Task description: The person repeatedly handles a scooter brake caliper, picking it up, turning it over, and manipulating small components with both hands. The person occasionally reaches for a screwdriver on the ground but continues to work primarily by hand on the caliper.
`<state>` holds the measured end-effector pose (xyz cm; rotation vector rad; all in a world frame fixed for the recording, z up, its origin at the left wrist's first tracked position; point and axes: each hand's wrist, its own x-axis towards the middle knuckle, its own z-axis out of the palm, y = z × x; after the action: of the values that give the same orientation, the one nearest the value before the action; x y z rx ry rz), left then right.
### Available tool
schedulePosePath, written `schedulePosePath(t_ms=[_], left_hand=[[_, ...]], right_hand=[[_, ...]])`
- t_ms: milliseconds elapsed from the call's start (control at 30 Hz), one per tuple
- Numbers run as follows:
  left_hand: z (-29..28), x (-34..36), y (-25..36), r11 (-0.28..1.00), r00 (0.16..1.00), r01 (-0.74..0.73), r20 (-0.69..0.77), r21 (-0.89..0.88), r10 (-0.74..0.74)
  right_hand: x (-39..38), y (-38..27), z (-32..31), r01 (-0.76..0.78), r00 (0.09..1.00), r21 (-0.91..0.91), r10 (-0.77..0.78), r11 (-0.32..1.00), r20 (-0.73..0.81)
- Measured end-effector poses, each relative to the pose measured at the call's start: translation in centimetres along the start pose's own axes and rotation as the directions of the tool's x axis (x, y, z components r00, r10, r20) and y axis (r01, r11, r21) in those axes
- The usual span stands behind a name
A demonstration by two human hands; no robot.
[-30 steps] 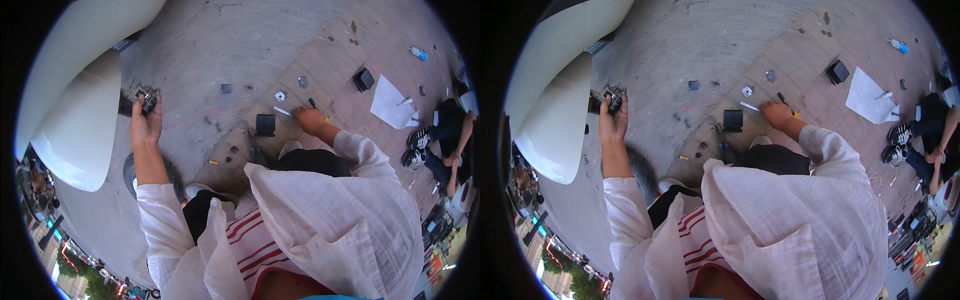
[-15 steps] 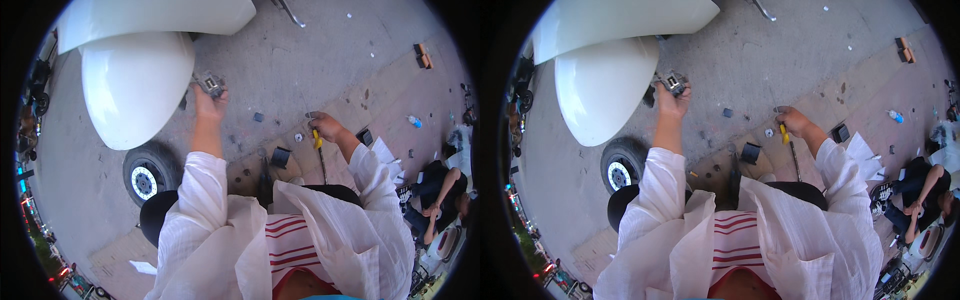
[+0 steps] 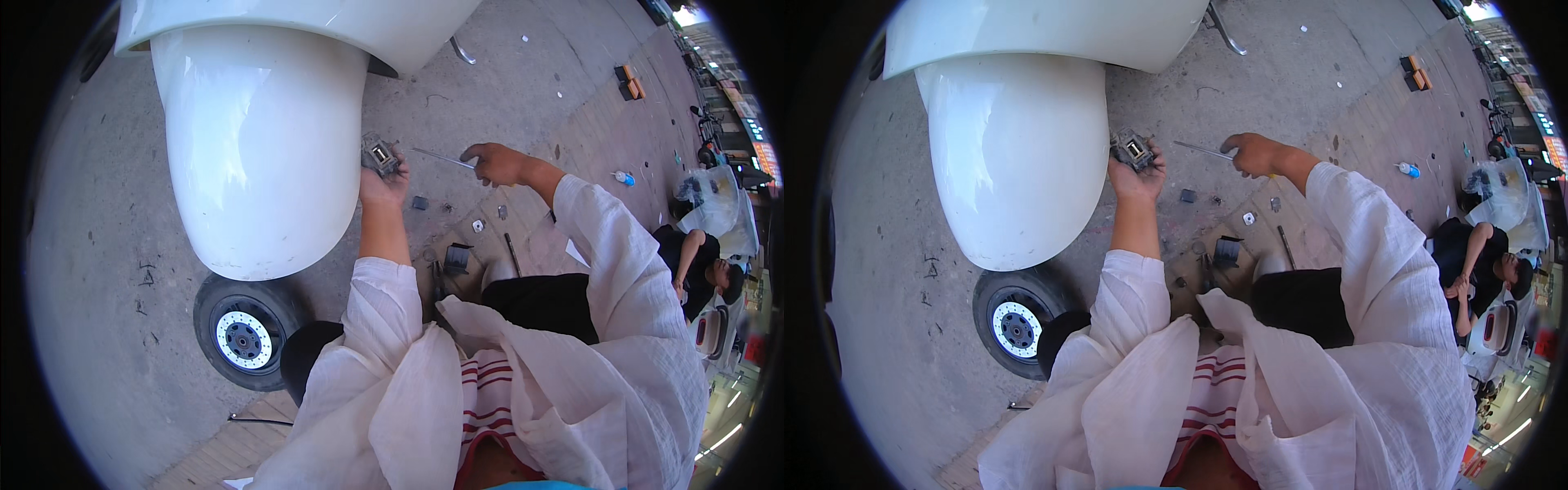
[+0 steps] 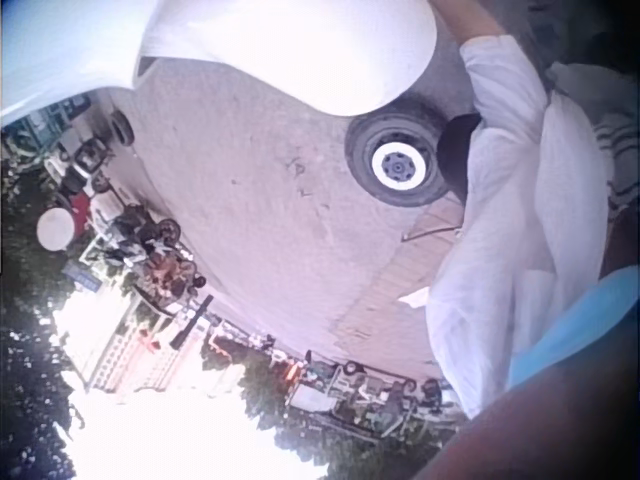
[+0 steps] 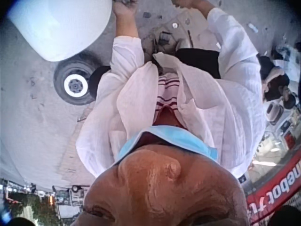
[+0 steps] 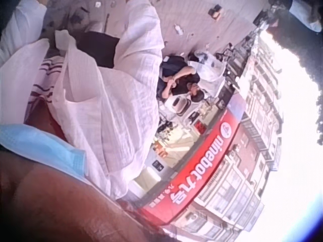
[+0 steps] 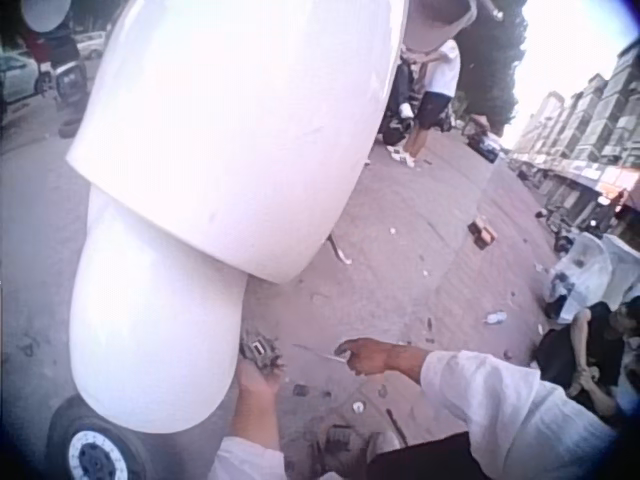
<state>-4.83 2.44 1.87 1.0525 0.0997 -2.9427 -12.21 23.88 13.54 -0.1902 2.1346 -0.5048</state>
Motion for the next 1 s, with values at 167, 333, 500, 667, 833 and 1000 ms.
schedulePosePath(t_ms=[167, 333, 500, 667, 833, 1000], left_hand=[[0.7, -0.5, 0.9, 0.981, 0.971, -0.192, -0.141, 0.02, 0.193], [0.0, -0.3, 1.2, 0.988, 0.984, -0.149, -0.096, 0.037, 0.152], [0.4, -1.5, 1.3, 0.971, 0.982, -0.143, -0.092, 0.19, 0.162], [0.3, -2.1, 0.9, 0.962, 0.977, -0.164, -0.099, 0.218, 0.189], [2.1, -2.8, 0.0, 0.955, 0.956, -0.178, -0.186, 0.238, 0.225], [2.4, -3.8, 0.0, 0.972, 0.969, -0.09, -0.207, 0.218, 0.137]], right_hand=[[4.8, 1.4, 4.1, 0.164, 0.986, -0.042, -0.165, 0.986, -0.035], [14.4, 10.9, 8.5, 0.235, 0.939, -0.379, -0.309, 0.895, -0.149], [18.1, 11.0, 7.5, 0.22, 0.945, -0.674, -0.326, 0.705, -0.033], [13.2, -1.4, 4.3, 0.796, 0.578, -0.036, -0.777, 0.604, -0.25], [10.3, -3.7, 4.1, 0.899, 0.394, -0.126, -0.901, 0.419, -0.18], [10.3, -3.7, 4.3, 0.921, 0.324, -0.166, -0.929, 0.354, -0.179]])
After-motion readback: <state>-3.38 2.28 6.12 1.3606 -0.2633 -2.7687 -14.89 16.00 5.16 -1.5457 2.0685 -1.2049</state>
